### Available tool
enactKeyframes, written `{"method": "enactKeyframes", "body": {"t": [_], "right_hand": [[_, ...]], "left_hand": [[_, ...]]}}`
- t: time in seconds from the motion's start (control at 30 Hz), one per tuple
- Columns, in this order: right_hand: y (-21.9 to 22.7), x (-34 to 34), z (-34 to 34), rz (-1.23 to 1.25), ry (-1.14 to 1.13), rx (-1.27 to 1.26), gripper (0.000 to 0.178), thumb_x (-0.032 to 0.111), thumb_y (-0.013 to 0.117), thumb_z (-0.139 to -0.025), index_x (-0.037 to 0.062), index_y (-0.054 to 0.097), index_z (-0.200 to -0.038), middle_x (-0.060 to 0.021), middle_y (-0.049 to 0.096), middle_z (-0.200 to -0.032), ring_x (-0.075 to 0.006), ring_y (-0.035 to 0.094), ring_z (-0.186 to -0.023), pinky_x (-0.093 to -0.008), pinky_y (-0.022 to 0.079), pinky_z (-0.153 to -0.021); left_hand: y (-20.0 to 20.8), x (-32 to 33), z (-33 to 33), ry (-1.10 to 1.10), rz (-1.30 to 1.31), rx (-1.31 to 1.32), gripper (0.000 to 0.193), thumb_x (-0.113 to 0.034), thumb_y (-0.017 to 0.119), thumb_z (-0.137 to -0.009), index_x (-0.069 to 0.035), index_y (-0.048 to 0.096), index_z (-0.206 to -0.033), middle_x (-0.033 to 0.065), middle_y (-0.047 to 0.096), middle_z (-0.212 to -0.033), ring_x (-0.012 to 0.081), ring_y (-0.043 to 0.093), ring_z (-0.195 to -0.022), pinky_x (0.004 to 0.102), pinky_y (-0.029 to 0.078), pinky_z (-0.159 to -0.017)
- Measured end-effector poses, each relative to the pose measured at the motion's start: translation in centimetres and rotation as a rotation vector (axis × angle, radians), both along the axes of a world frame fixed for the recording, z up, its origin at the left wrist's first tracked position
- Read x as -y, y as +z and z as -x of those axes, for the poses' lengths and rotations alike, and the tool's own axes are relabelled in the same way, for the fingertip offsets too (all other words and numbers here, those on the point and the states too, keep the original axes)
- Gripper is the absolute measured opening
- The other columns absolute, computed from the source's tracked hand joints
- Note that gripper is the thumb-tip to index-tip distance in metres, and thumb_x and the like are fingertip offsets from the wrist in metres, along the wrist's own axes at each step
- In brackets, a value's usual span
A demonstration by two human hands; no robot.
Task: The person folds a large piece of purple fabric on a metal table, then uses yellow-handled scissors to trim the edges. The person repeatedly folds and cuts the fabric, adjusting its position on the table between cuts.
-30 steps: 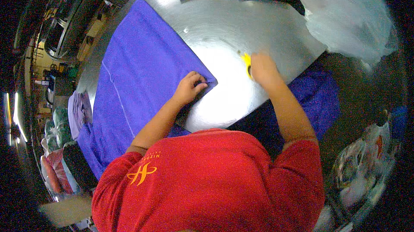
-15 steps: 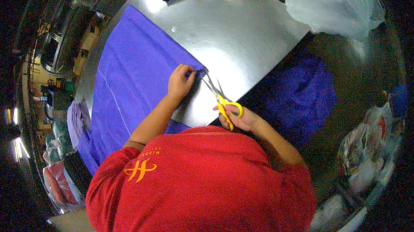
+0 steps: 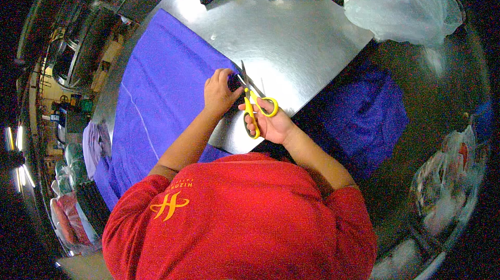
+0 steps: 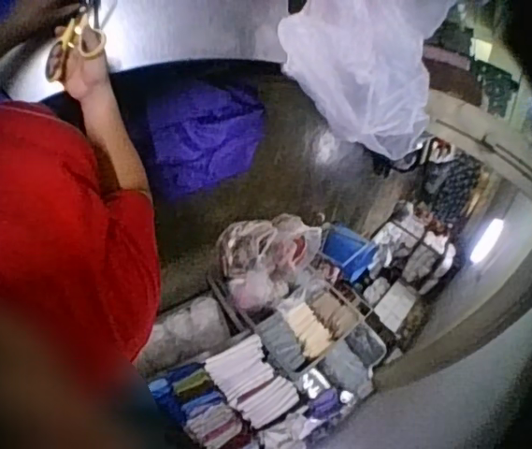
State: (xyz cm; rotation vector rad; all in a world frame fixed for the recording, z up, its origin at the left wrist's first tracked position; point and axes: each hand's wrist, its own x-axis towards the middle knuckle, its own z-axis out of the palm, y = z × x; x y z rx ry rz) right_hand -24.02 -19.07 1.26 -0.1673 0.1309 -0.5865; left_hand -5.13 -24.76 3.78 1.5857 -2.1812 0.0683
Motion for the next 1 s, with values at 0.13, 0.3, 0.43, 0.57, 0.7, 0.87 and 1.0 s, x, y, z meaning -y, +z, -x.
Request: {"method": "enactKeyframes", "body": {"t": [0.13, 0.3, 0.43, 0.57, 0.7, 0.87, 1.0], "right_hand": [[0.3, 0.1, -0.3, -0.069, -0.002, 0.027, 0.063, 0.051, 0.053, -0.084, 0.0004, 0.045, -0.120, -0.0074, 0.056, -0.083, -0.0183, 0.055, -0.069, -0.0299, 0.047, -0.065], [1.0, 0.5, -0.8, -0.125, -0.007, 0.035, 0.057, 0.052, 0.051, -0.085, 0.0045, 0.048, -0.117, -0.0064, 0.055, -0.083, -0.0160, 0.055, -0.070, -0.0294, 0.047, -0.064], [2.1, 1.1, -1.4, -0.148, 0.019, 0.077, 0.057, 0.052, 0.051, -0.085, 0.0047, 0.048, -0.115, -0.0067, 0.056, -0.082, -0.0168, 0.055, -0.070, -0.0306, 0.047, -0.064], [3.3, 1.1, -1.6, -0.176, 0.006, 0.042, 0.055, 0.052, 0.052, -0.084, 0.0051, 0.049, -0.113, -0.0066, 0.056, -0.080, -0.0173, 0.057, -0.067, -0.0312, 0.048, -0.062], [4.6, 0.9, -1.5, -0.125, 0.007, 0.032, 0.062, 0.055, 0.051, -0.083, 0.0038, 0.046, -0.117, -0.0052, 0.053, -0.082, -0.0146, 0.053, -0.065, -0.0271, 0.045, -0.061], [6.3, 0.6, -2.2, -0.120, -0.007, 0.019, 0.063, 0.057, 0.050, -0.083, 0.0040, 0.045, -0.117, -0.0040, 0.052, -0.081, -0.0137, 0.052, -0.065, -0.0266, 0.045, -0.060], [7.2, 0.4, -2.3, -0.126, -0.015, -0.032, 0.063, 0.058, 0.049, -0.083, 0.0045, 0.046, -0.116, -0.0036, 0.052, -0.080, -0.0130, 0.051, -0.064, -0.0259, 0.045, -0.059]], "left_hand": [[-0.2, 0.9, 0.4, 0.029, 0.056, 0.094, 0.032, -0.020, 0.067, -0.069, -0.011, 0.054, -0.096, 0.0058, 0.057, -0.086, 0.0249, 0.057, -0.081, 0.0380, 0.042, -0.069], [0.5, 0.8, -0.3, -0.046, 0.116, 0.090, 0.015, -0.016, 0.062, -0.073, -0.012, 0.059, -0.087, 0.0066, 0.059, -0.077, 0.0269, 0.059, -0.074, 0.0392, 0.043, -0.067], [1.5, -0.1, -0.2, -0.072, 0.166, 0.112, 0.015, -0.018, 0.064, -0.072, -0.014, 0.061, -0.085, 0.0037, 0.061, -0.075, 0.0240, 0.060, -0.069, 0.0374, 0.044, -0.064], [2.9, -0.5, 0.0, -0.079, 0.296, 0.143, 0.008, -0.017, 0.063, -0.073, -0.015, 0.060, -0.081, -0.0010, 0.057, -0.066, 0.0181, 0.058, -0.059, 0.0331, 0.043, -0.056], [4.4, -0.8, 0.0, -0.068, 0.373, 0.138, 0.006, -0.019, 0.064, -0.072, -0.016, 0.061, -0.077, -0.0013, 0.059, -0.069, 0.0170, 0.059, -0.059, 0.0319, 0.043, -0.053], [5.6, -1.0, -0.4, -0.087, 0.435, 0.103, 0.014, -0.013, 0.068, -0.066, -0.014, 0.064, -0.079, 0.0007, 0.060, -0.072, 0.0197, 0.058, -0.062, 0.0324, 0.045, -0.054], [5.7, -1.1, -0.4, -0.082, 0.428, 0.095, 0.016, -0.011, 0.068, -0.064, -0.014, 0.064, -0.079, 0.0013, 0.057, -0.069, 0.0206, 0.056, -0.062, 0.0321, 0.045, -0.053]]}}
